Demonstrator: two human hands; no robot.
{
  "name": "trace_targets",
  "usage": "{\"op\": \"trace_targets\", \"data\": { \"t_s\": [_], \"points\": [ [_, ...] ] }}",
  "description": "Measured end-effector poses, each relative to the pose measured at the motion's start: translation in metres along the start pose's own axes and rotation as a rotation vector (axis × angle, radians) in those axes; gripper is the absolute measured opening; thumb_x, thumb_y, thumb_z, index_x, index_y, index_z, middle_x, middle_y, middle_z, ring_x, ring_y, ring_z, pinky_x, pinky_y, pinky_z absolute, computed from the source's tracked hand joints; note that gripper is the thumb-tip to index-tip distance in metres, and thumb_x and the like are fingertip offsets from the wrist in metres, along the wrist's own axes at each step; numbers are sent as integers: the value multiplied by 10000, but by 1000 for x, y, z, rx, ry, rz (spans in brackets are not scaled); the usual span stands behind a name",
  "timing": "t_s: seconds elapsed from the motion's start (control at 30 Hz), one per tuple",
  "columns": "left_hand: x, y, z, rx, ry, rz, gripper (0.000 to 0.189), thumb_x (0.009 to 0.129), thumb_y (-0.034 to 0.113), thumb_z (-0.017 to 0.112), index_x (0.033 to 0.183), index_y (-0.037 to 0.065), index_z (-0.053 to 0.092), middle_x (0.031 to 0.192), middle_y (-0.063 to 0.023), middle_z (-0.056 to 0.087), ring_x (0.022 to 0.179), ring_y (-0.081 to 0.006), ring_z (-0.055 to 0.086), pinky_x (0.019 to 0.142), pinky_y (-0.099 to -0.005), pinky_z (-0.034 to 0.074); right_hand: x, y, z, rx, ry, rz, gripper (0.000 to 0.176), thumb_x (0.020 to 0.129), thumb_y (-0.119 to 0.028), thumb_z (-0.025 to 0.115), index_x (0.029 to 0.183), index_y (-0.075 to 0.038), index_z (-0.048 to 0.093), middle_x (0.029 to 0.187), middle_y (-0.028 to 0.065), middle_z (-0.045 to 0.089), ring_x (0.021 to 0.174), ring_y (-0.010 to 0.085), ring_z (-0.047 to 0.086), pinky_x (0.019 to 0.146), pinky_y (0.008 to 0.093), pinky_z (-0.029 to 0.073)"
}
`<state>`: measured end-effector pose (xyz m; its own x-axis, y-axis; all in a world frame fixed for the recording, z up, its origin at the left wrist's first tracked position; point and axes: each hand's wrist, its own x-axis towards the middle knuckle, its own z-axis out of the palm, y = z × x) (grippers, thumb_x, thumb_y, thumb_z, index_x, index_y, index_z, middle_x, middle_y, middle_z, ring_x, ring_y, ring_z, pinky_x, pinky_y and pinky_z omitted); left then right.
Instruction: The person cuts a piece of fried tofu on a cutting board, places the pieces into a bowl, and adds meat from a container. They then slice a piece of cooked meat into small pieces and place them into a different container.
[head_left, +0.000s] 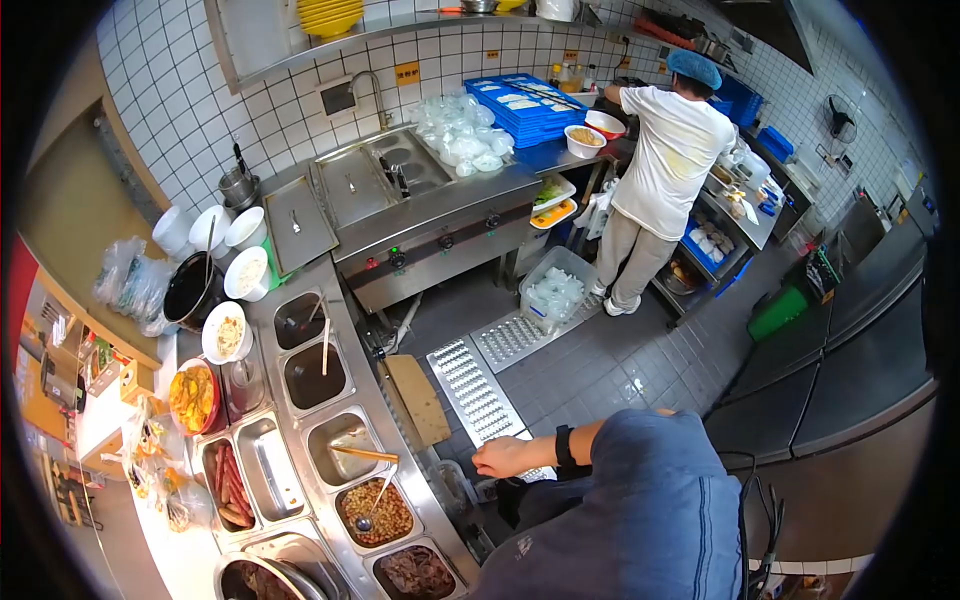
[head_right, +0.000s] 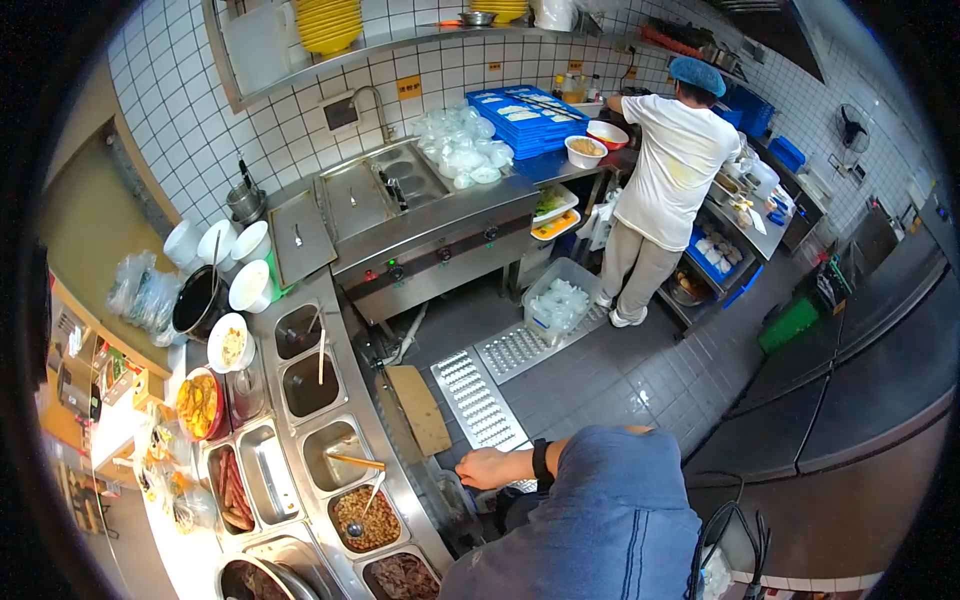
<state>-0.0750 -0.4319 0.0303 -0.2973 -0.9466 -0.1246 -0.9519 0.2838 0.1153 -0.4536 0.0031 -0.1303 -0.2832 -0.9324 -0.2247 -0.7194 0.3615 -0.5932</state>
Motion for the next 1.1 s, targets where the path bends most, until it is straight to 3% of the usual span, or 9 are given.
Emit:
{"op": "trace_targets", "data": {
  "t_s": [0.37,0.43,0.47,0.53,0.57,0.67,0.87,1.0,1.1],
  "points": [
    [-112,-31,-18,-179,246,60,584,766,271,635,1252,7,449,1211,-207,534,1140,-320,505,945,-384,424,16,-33,10,10,-31,-254,204,839,-247,560,817,-45,577,818,159,602,802,365,591,694,454,476],
    [-163,-20,-20,-80,135,-54,613,715,311,693,1215,20,489,1254,-207,511,1173,-331,486,934,-392,435,35,-50,31,-8,-90,-404,181,815,-224,566,807,-44,592,834,172,610,799,367,592,699,459,477],
    [-182,-41,-13,78,-118,19,639,718,279,696,1257,49,442,1031,-181,621,985,-318,580,835,-427,459,47,-55,47,-23,-144,-483,166,796,-206,567,807,-43,603,855,181,619,804,368,594,704,462,479],
    [-237,-53,18,123,30,303,508,711,239,692,1128,39,481,836,-154,632,781,-312,620,750,-437,475,58,-95,62,5,-120,-598,191,791,-226,607,827,-39,619,834,178,616,806,360,591,693,458,474],
    [-264,-45,27,-189,-294,-62,471,711,229,679,1081,31,466,829,-166,622,773,-314,615,723,-448,472,66,-119,68,36,-227,-668,213,786,-237,627,852,-36,614,857,175,606,836,364,576,713,449,469],
    [-337,-30,70,-104,-398,-184,494,720,186,656,1123,13,429,843,-186,629,823,-347,621,720,-418,491,73,-188,92,37,-212,-937,357,761,-280,687,980,-22,575,997,167,552,959,371,506,811,428,440],
    [-409,-23,156,-122,-105,-255,392,729,105,636,1056,35,433,955,-182,597,936,-353,586,773,-422,467,66,-259,160,-92,-300,-1159,563,712,-361,733,1093,-3,523,1104,175,491,1044,355,455,894,426,389],
    [-440,-6,136,-348,-12,-498,526,679,6,656,1145,55,418,1040,-165,564,979,-363,565,811,-413,477,62,-284,180,-339,-494,-1135,427,745,-310,706,1004,-17,534,990,174,554,947,346,536,790,423,465],
    [-466,-8,169,-452,440,-548,631,665,61,693,1226,83,404,1112,-172,548,1002,-367,564,855,-409,471,57,-288,176,-304,-425,-1271,309,809,-268,642,960,-14,551,883,168,587,857,334,573,725,417,491]
  ]
}}
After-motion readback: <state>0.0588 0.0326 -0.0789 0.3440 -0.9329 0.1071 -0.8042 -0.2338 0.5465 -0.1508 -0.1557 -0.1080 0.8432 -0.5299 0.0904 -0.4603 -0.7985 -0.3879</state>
